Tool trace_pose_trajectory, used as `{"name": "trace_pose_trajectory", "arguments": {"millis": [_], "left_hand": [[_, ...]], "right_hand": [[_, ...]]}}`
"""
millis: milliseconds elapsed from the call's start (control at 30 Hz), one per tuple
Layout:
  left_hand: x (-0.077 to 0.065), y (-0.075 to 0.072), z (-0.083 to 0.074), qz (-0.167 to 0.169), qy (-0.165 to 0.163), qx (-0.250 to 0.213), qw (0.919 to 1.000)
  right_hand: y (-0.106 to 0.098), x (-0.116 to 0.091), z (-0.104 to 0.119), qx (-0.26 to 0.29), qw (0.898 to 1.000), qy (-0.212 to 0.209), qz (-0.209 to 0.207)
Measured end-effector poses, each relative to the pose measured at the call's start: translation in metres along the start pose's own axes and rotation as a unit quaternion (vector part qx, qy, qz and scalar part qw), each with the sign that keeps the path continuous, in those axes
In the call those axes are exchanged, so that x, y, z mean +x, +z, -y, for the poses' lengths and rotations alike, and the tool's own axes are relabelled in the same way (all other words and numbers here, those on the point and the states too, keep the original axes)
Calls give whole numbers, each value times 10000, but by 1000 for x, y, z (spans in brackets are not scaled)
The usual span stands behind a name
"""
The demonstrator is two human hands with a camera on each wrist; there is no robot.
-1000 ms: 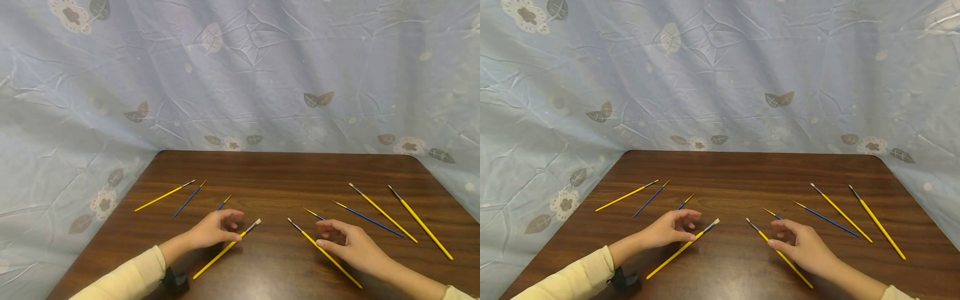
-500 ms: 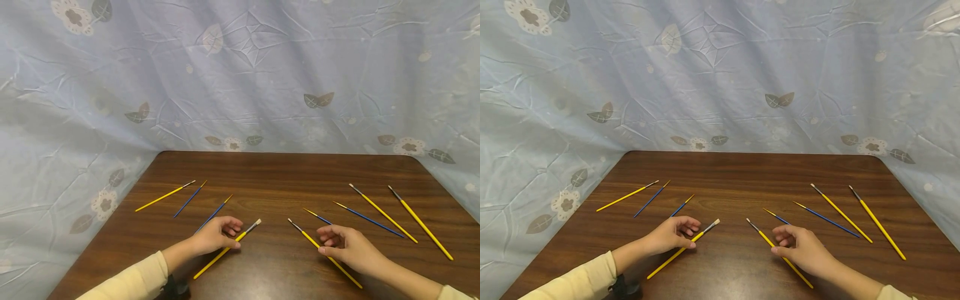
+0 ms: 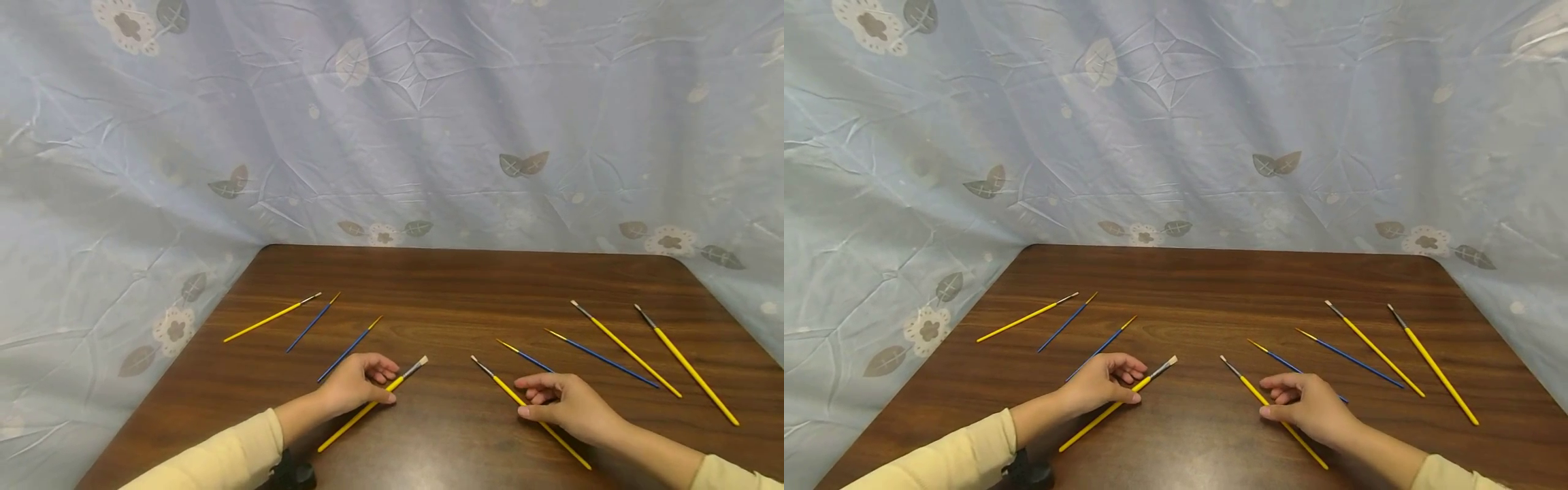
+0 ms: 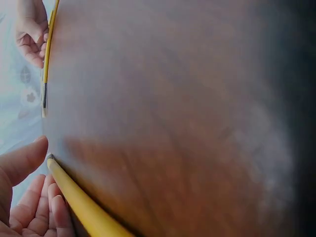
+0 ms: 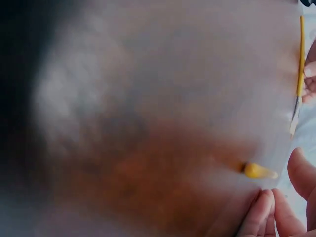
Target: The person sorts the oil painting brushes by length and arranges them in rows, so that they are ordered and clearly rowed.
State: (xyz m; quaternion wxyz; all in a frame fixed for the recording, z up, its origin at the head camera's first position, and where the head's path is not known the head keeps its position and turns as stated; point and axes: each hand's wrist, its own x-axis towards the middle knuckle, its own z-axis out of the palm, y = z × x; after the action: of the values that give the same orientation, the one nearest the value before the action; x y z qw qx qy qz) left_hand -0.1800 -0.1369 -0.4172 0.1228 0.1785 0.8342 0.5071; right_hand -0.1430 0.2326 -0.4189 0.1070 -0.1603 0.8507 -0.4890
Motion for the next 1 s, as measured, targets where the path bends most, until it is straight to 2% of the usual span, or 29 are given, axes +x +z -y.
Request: {"name": "trace_pose_trajectory", "arguments": {"millis": [333, 667, 1000], "left_hand": [[1, 4, 6, -274, 44, 333, 9991], [2, 6, 5, -425, 149, 635, 9970], [5, 8, 7, -561, 220, 877, 9943]], "right_hand": [[10, -1, 2, -499, 9972, 173, -530], [12, 0, 5, -1003, 9915, 353, -757], [13, 2, 8, -1145, 9872, 630, -918]]}}
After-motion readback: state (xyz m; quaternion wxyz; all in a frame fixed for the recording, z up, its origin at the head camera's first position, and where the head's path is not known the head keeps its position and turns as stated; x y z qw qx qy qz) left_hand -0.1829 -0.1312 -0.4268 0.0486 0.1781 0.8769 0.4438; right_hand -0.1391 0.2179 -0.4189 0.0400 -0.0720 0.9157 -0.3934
